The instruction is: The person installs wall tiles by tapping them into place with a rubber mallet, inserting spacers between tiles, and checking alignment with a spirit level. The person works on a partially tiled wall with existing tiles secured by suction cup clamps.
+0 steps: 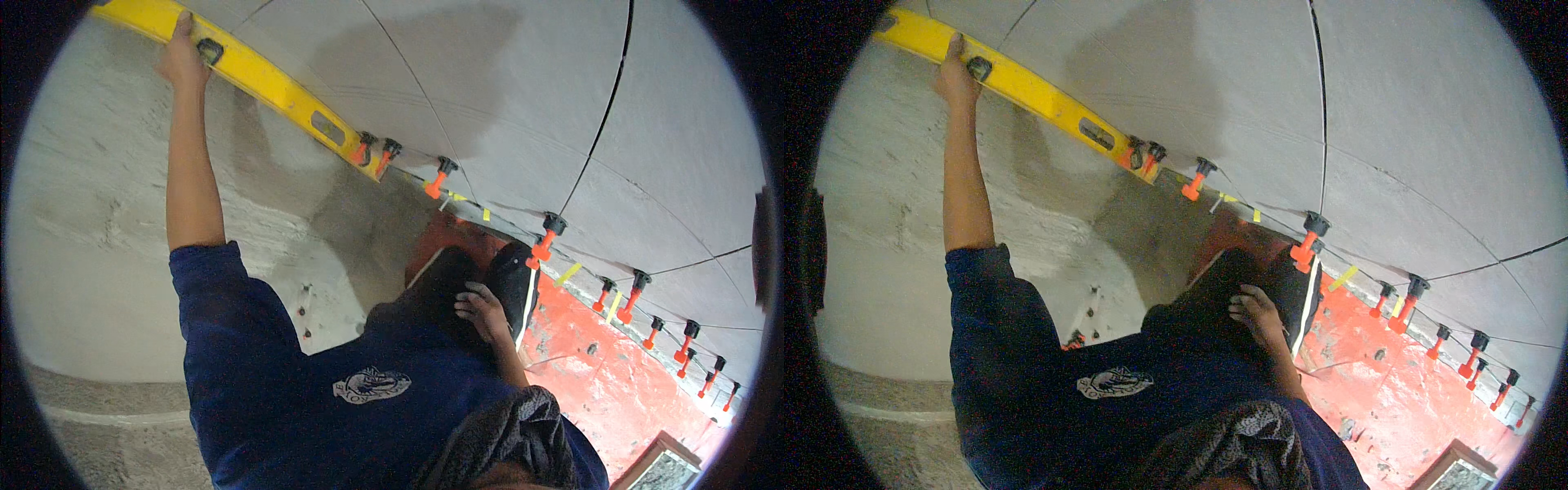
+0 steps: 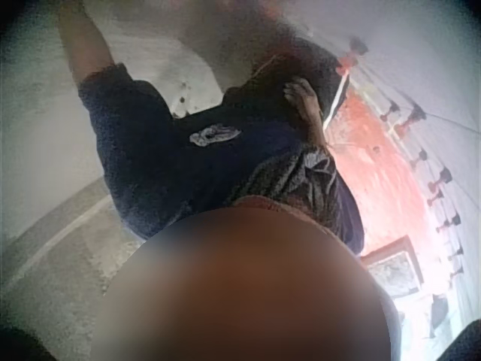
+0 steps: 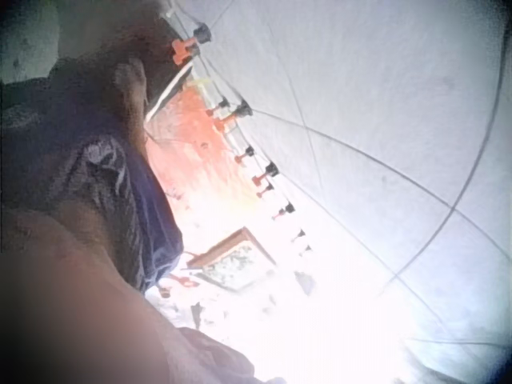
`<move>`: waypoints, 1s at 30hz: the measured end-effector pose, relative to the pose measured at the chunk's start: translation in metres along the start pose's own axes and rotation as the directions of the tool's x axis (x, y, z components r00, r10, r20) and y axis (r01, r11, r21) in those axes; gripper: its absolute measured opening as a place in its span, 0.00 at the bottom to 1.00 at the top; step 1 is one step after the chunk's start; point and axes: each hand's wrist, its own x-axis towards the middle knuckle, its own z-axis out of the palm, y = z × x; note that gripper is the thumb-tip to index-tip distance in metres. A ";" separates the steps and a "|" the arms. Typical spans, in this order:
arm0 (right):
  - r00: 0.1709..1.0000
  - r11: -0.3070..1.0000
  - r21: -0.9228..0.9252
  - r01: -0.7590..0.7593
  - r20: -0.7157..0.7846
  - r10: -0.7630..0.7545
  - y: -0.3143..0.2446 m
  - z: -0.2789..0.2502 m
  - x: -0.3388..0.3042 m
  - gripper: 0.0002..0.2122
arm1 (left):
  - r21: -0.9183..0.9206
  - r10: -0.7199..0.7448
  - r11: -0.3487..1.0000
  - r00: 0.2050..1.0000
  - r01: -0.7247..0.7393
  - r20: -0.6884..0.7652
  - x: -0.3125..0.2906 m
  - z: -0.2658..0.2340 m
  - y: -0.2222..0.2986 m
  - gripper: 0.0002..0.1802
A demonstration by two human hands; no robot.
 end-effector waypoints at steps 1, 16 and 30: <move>1.000 1.000 0.002 0.005 0.003 -0.005 0.000 -0.001 0.000 0.20 | 0.044 -0.004 0.999 1.000 0.005 -0.016 -0.004 -0.001 -0.002 0.18; 0.999 0.996 0.078 0.041 0.031 -0.044 -0.005 -0.010 -0.010 0.15 | 0.172 0.041 0.984 0.999 -0.037 -0.018 -0.031 0.002 -0.013 0.28; 0.998 0.997 -0.068 -0.028 0.048 0.031 -0.009 0.006 -0.023 0.17 | 0.239 -0.008 0.970 0.992 0.039 -0.129 -0.031 0.002 -0.023 0.34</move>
